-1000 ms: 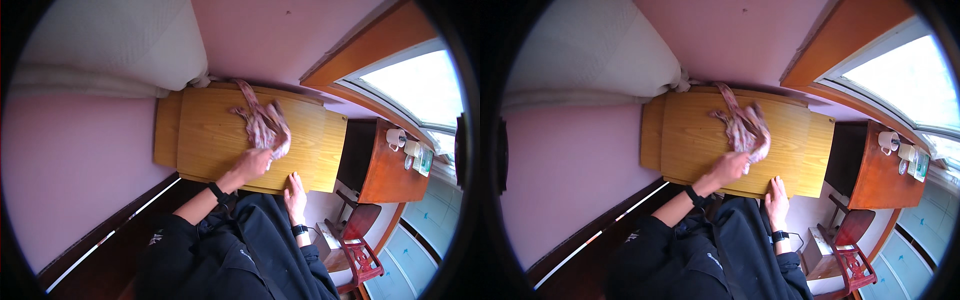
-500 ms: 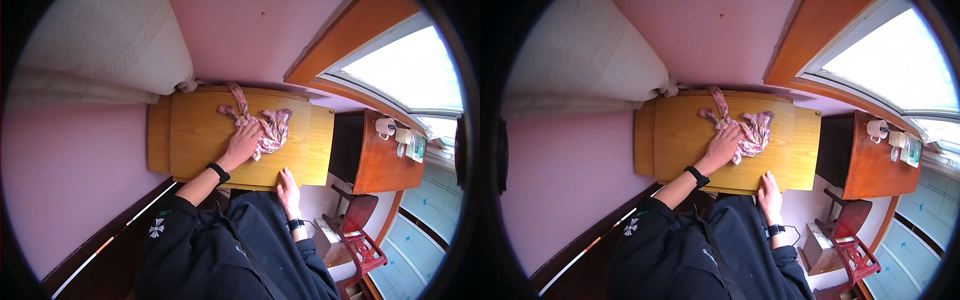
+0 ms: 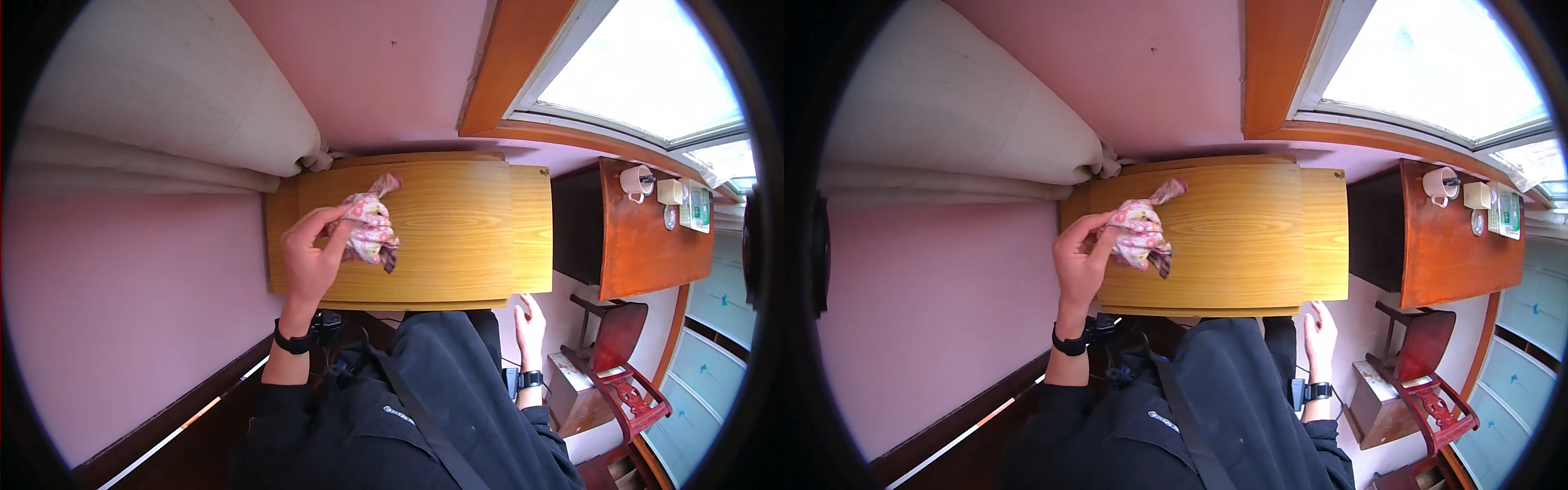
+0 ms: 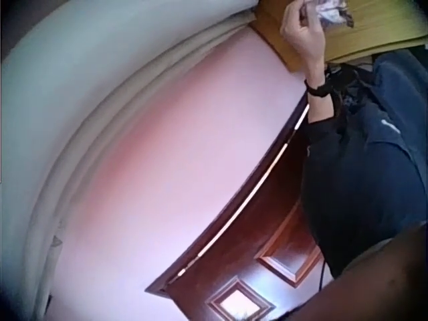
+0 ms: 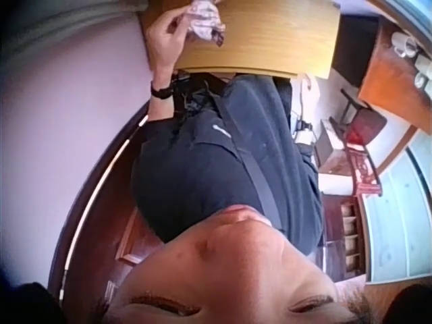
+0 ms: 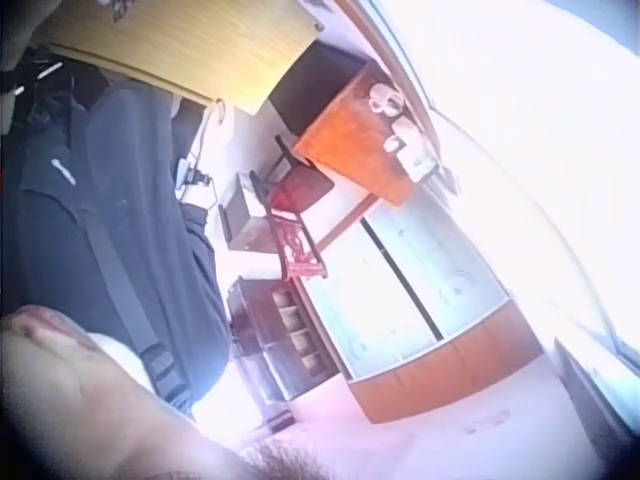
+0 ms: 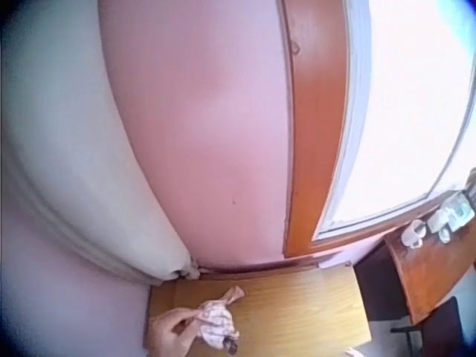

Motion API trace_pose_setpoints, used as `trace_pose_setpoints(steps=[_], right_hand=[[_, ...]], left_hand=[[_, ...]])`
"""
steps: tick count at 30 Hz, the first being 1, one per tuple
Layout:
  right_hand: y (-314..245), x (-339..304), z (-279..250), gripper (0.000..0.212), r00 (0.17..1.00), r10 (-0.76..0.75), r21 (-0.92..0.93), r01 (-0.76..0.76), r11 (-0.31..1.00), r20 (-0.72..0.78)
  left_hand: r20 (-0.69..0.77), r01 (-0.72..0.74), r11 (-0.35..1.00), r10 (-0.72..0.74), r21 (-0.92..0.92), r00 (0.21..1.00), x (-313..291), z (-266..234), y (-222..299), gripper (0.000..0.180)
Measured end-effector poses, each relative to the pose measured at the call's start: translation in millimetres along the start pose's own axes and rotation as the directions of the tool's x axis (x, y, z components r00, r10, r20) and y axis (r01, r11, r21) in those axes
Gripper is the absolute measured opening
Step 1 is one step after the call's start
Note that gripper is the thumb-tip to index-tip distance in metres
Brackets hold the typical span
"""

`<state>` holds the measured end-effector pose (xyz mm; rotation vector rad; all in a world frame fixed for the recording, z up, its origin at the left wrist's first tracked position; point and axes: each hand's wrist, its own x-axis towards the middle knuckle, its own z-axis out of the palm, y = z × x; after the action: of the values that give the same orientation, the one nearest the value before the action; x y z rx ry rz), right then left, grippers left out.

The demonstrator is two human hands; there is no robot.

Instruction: The person is wiping a wooden surface with a pink floral cloth.

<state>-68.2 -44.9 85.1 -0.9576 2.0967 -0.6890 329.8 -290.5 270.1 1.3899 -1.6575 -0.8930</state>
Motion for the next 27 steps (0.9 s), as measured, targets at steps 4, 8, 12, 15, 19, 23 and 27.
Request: trace_pose_setpoints(steps=[4,8,12,15,19,23,27], right_hand=[[95.6,-13.7,-1.7,0.037,0.995,-0.025,-0.069,0.019,0.997,-0.097],[143.4,-41.7,9.6,0.037,0.97,0.237,-0.016,-0.238,0.971,-0.045],[240.9,-87.9,14.0,0.037,0.931,0.364,-0.003,-0.364,0.931,-0.01],[254.1,-108.8,26.7,0.036,0.744,0.647,0.086,-0.664,0.742,0.167],[260.0,-128.9,22.1,0.034,0.733,0.641,0.14,-0.676,0.723,0.228],[279.5,-110.6,9.0,0.032,0.777,0.588,0.183,-0.627,0.757,0.225],[245.5,-75.4,9.8,0.03,0.81,0.515,0.203,-0.574,0.793,0.28]], left_hand=[[-0.038,0.0,0.975,0.009,0.221,0.999,-3.1,10.4,-13.8,0.02],[0.121,-0.068,0.847,0.005,0.526,0.993,-47.0,56.0,-141.1,0.023],[0.056,-0.002,0.877,-0.028,0.48,0.998,-87.8,92.7,-193.1,0.039],[0.037,-0.048,0.755,0.032,0.654,0.999,-78.6,92.3,-170.9,0.044],[0.094,-0.088,0.797,0.039,0.597,0.995,-54.9,88.8,-188.6,0.039],[0.087,-0.114,0.815,0.078,0.567,0.993,-25.3,71.9,-216.5,0.035],[0.062,-0.135,0.808,0.122,0.573,0.991,-13.2,56.4,-228.0,0.026]])
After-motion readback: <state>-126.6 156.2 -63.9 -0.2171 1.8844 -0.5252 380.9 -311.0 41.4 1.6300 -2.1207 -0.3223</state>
